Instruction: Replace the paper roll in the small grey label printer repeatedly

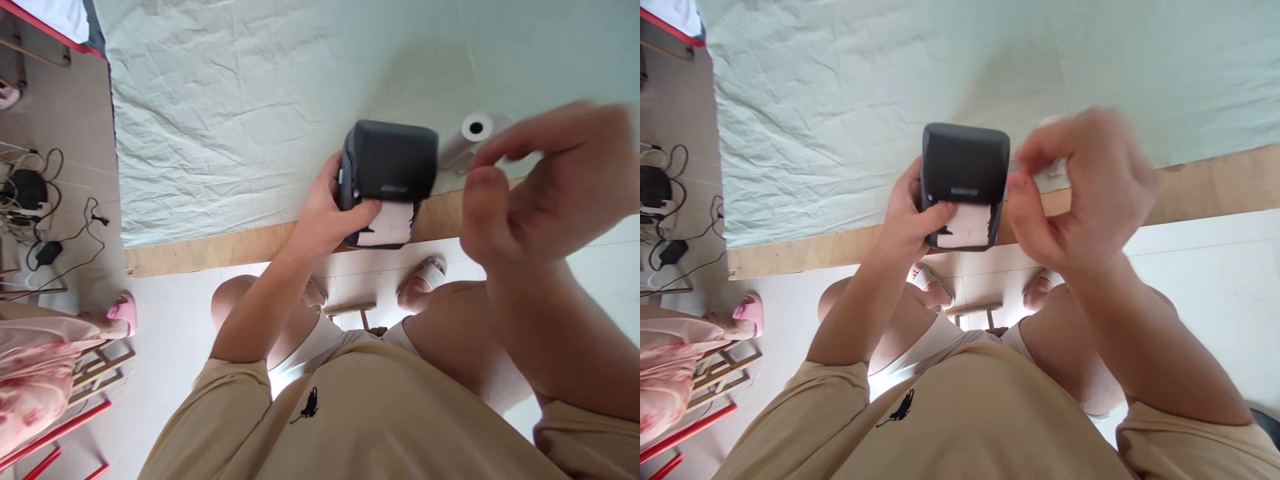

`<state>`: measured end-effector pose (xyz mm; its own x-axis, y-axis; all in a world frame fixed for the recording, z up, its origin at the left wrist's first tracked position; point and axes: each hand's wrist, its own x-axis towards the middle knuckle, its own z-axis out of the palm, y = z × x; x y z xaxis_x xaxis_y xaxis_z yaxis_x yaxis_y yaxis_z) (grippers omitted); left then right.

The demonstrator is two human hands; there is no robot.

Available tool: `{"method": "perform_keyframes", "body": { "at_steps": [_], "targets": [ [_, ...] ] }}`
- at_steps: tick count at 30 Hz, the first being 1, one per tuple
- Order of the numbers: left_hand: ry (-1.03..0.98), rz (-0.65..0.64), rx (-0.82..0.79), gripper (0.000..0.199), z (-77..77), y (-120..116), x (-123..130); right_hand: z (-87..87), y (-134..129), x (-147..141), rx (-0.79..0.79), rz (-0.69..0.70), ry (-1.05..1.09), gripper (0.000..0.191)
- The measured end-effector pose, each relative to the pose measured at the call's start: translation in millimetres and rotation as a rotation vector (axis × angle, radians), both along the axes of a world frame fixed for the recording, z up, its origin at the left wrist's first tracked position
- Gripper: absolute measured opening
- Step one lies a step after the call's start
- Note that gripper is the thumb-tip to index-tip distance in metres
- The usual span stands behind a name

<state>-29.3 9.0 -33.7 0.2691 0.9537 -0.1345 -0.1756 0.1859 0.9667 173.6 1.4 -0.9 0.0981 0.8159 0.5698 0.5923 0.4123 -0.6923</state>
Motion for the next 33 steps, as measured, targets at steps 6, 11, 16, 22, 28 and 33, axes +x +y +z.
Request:
{"method": "perform_keyframes", "body": {
  "at_steps": [6,11,16,22,28,33],
  "targets": [
    [-0.019,-0.06,0.073,0.081,-12.9,5,-4,-14.5,-12,-10,-0.178,0.171,0.088,0.053],
    [-0.109,0.005,-0.055,0.066,7.9,-3,0,-23.4,-5,-7,-0.401,0.231,0.179,0.062],
    [-0.127,0.013,-0.18,0.053,29.9,-7,6,-23.5,-4,-4,-0.478,0.248,0.209,0.061],
    [-0.135,-0.013,-0.179,0.038,27.9,-3,6,-24.6,-2,-2,-0.5,0.257,0.17,0.06],
    [-0.152,0.022,-0.215,0.034,38.9,-9,7,-28.9,-3,-2,-0.461,0.248,0.173,0.064],
    [-0.274,0.068,-0.132,0.034,33.5,-7,14,-30.4,-5,0,-0.425,0.308,0.163,0.066]
  ]
}}
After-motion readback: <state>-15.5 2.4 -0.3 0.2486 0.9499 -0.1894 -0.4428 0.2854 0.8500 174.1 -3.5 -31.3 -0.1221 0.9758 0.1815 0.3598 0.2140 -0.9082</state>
